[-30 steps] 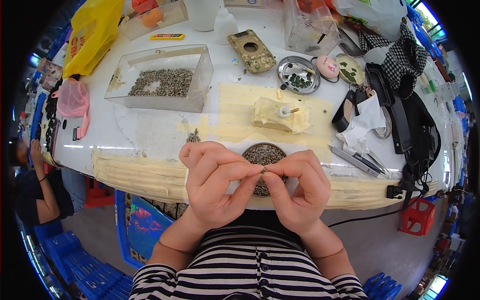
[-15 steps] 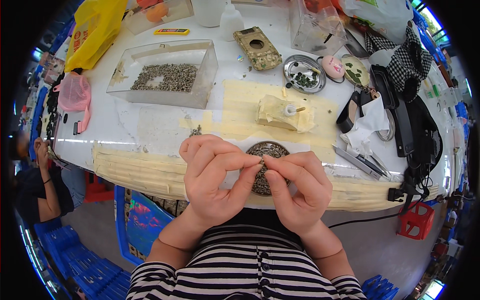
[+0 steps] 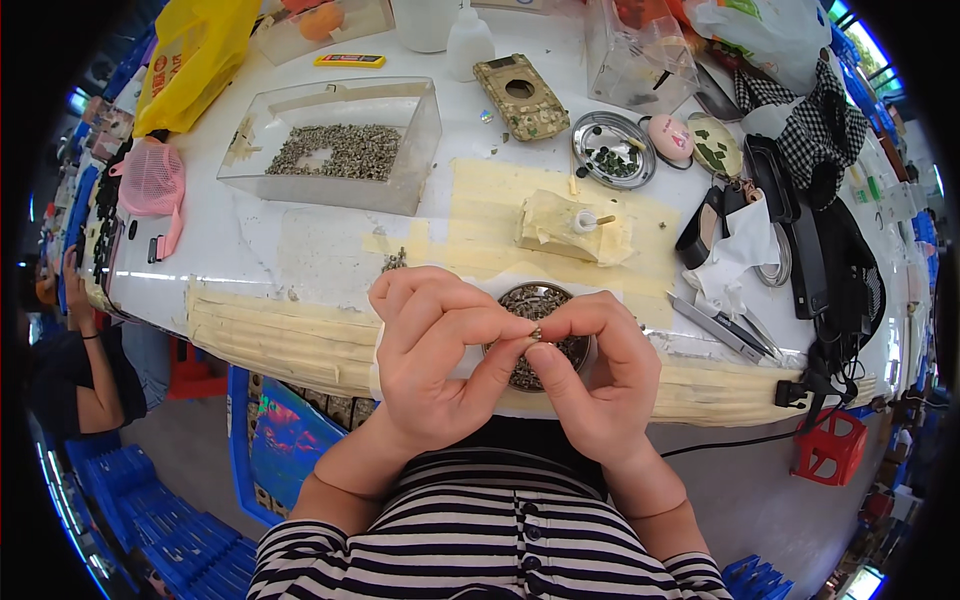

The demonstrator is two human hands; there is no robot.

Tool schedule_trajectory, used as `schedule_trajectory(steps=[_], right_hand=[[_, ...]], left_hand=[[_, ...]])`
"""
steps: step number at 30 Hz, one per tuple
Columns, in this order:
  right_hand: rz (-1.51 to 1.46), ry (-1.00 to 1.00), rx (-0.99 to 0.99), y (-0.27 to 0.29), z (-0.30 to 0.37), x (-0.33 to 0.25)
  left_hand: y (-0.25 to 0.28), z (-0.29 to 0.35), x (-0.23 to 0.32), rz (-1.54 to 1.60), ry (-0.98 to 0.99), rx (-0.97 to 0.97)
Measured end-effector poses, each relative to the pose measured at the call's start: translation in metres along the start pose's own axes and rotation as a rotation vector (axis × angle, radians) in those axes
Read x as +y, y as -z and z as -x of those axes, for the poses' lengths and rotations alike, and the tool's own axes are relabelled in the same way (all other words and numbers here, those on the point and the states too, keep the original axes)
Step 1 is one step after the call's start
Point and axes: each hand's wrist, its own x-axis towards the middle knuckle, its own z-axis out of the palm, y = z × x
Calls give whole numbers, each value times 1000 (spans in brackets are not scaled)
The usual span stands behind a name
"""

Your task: Assembling tiny metal and plastic components onto a circular base plate using fingers.

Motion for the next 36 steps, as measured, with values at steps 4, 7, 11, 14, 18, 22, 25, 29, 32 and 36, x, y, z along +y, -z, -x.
schedule_trajectory(steps=[4,7,11,14,18,22,25,29,32,36], right_hand=[[-46,-21,-21,3,-1,1],[-87,-66,-33,3,0,1],[-95,-44,-34,3,-1,1],[-96,-56,-4,3,1,1],[120,128,83,-1,1,0],[253,267,125,-3,2,-1],[274,266,124,-3,3,-1],[244,235,126,-4,3,0],[208,194,108,-3,3,0],[171,171,89,-2,2,2]], left_hand=[[-1,-1,0,-5,-10,6],[-1,0,2,6,-13,-2],[-1,0,1,-20,-28,-11],[0,1,3,-75,-39,-10],[-3,0,2,-137,-32,20],[-4,0,2,-133,-1,22],[-3,0,1,-114,5,24],[-2,0,1,-88,9,28],[-2,0,0,-72,-2,26],[-2,1,0,-53,-33,30]])
